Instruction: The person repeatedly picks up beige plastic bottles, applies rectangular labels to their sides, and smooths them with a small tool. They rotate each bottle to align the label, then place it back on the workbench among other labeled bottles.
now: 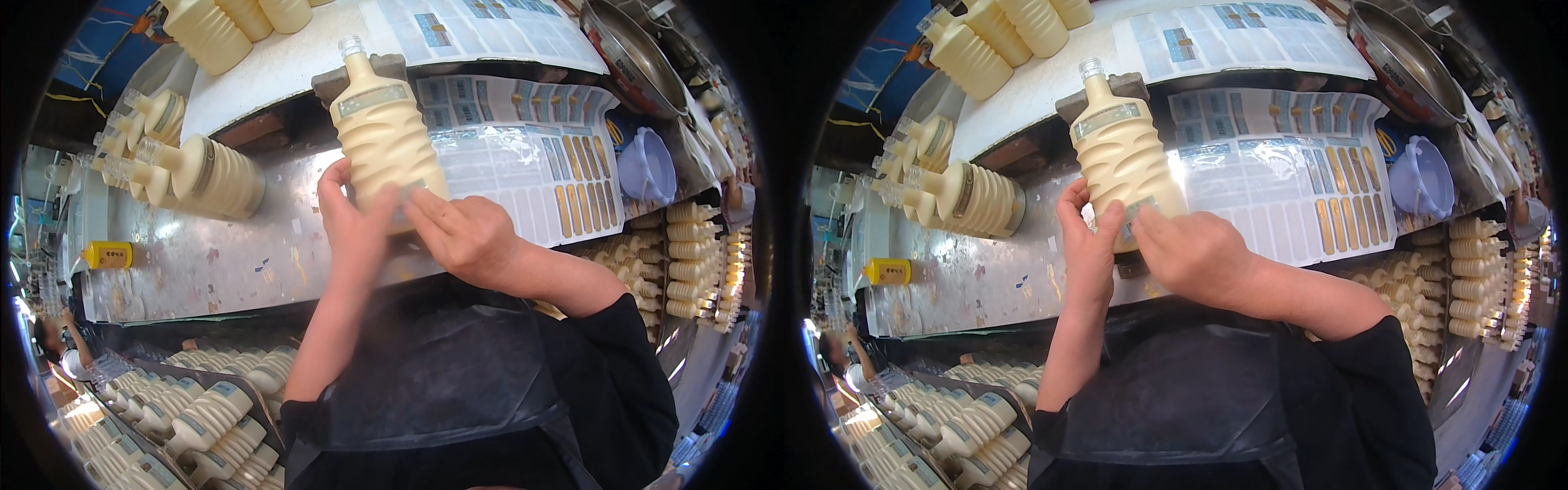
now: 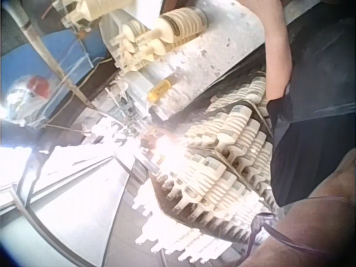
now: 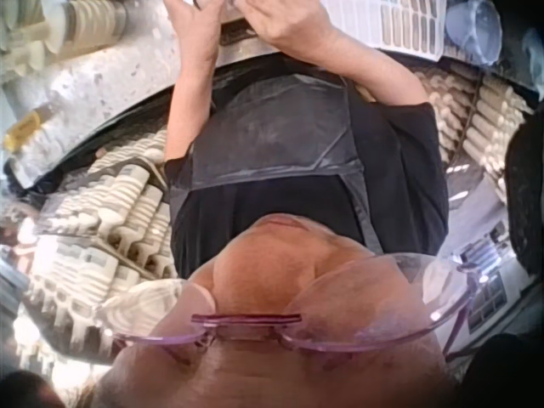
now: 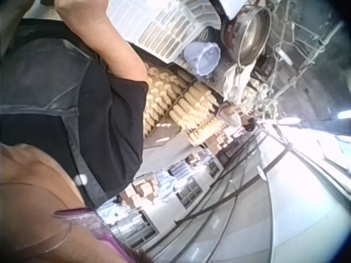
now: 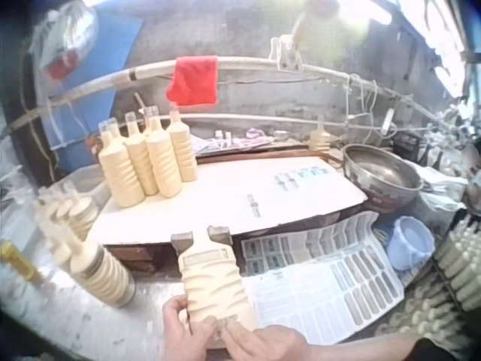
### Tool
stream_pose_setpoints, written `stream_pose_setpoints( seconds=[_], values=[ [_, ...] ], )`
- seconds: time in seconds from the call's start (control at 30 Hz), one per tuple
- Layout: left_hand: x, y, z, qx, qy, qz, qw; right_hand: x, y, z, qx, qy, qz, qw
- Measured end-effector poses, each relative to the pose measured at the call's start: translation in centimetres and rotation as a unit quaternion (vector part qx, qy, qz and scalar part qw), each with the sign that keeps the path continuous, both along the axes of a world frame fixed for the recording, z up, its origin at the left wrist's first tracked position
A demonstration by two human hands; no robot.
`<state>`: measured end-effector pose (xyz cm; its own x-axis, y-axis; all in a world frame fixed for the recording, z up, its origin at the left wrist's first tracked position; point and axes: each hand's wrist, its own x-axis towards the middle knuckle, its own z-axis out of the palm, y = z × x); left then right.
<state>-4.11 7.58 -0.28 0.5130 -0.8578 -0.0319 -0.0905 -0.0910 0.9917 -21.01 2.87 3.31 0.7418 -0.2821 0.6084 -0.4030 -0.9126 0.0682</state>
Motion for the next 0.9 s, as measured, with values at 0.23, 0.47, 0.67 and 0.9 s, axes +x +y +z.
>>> stream_pose_setpoints(
  seconds=[0.23, 0.47, 0.67, 0.9],
  values=[
    [-0.2, 0.5, -0.4, -0.038, 0.034, -0.011, 0.999, -2.8, 1.8, -0.2, 0.050, 0.018, 0.042, 0.998],
    [-1.3, 1.4, -2.3, -0.055, -0.024, -0.017, 0.998, -1.1, -2.1, -1.1, 0.565, -0.137, -0.148, 0.800],
    [-1.2, 1.5, -1.8, -0.051, 0.001, -0.025, 0.998, -0.3, -2.7, -1.7, 0.647, -0.143, -0.152, 0.734],
    [-1.2, 1.6, -1.6, -0.066, 0.045, -0.035, 0.996, -0.5, -2.8, -2.1, 0.655, -0.156, -0.137, 0.727]
  ],
)
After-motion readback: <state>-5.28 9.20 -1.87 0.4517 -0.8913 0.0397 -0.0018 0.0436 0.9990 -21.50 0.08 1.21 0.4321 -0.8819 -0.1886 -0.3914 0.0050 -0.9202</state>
